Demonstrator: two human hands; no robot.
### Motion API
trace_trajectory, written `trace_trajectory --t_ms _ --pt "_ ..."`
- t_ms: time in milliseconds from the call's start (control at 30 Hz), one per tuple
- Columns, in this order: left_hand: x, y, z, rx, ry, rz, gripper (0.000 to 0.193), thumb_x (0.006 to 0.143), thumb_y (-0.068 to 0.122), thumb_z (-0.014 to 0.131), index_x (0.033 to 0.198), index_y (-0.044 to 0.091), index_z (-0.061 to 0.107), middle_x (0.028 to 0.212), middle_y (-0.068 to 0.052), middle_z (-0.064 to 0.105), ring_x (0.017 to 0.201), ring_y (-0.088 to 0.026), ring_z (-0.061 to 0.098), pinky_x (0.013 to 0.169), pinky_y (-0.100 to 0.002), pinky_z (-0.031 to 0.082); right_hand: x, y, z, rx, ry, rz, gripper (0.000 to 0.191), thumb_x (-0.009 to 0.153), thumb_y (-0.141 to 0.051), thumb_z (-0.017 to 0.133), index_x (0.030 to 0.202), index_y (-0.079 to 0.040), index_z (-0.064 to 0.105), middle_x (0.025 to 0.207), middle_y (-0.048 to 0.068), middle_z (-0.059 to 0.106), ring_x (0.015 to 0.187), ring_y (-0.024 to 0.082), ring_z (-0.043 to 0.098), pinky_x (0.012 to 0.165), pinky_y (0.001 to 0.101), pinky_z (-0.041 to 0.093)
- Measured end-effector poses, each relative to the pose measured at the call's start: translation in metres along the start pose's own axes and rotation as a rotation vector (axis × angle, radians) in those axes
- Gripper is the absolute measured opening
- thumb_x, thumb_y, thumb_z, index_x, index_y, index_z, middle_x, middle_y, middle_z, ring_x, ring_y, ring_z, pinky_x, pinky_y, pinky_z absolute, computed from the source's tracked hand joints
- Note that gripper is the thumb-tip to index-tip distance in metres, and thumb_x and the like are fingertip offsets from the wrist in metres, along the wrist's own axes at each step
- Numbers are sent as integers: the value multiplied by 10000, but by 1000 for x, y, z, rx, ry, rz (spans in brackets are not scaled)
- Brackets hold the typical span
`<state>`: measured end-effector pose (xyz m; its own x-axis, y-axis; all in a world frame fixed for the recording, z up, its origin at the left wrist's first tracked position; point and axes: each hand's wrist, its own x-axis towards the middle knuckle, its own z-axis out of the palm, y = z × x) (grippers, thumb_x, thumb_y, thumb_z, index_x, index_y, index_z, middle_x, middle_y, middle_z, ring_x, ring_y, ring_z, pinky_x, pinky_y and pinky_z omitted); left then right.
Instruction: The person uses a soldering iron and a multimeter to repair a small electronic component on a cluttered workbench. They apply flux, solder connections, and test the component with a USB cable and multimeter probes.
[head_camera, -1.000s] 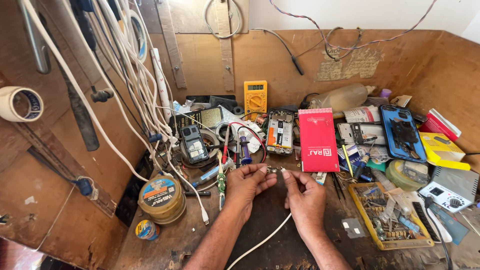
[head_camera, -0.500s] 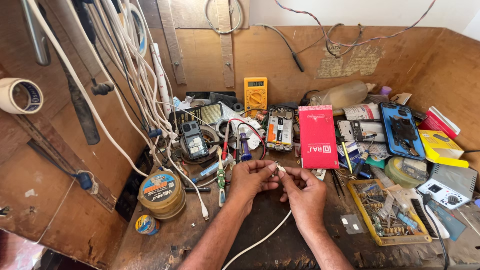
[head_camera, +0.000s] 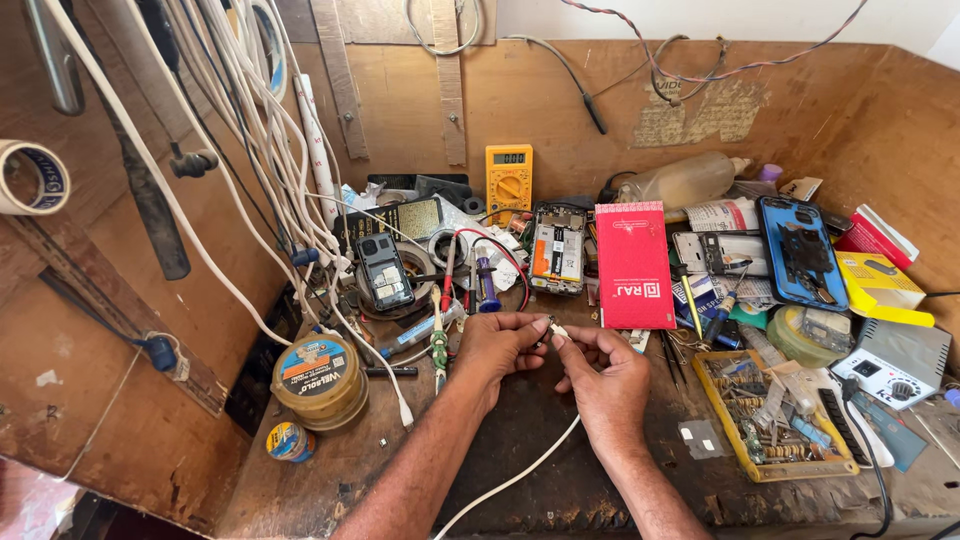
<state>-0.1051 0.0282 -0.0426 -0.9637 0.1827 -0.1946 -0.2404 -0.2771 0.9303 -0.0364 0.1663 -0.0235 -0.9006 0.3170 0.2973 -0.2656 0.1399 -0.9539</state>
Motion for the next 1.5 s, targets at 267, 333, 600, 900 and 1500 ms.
trace_trajectory --t_ms 267,333,600,900,1500 --pt "-1 3 -2 33 -1 -5 187 899 100 771 1031 -33 777 828 -77 759 642 -98 679 515 -220 554 -2 0 0 -20 17 -8 127 883 -59 756 990 10 762 789 33 704 541 59 608 432 227 521" --pt "-1 3 -2 27 -1 4 184 893 92 772 1032 -29 781 828 -76 760 641 -99 679 509 -213 548 -1 0 0 -25 18 -17 131 887 -72 753 989 9 760 770 32 700 514 64 606 419 228 501" --pt "-2 7 1 42 38 -2 191 900 98 769 1039 -33 774 837 -92 757 665 -115 705 528 -231 582 0 2 -2 -116 -1 39 222 956 -205 715 934 8 771 639 44 632 420 82 574 367 252 449" --pt "-1 5 -1 59 31 3 194 887 94 770 1048 -12 775 860 -80 768 689 -125 718 535 -239 596 1 1 -1 -138 -8 72 225 941 -216 716 930 1 776 668 29 689 414 86 575 371 253 436" --pt "-3 13 2 459 110 211 174 849 138 821 983 27 822 772 -54 791 592 -83 685 496 -227 542 1 2 1 -166 -4 97 210 937 -198 736 912 5 784 605 45 652 396 84 534 356 262 408"
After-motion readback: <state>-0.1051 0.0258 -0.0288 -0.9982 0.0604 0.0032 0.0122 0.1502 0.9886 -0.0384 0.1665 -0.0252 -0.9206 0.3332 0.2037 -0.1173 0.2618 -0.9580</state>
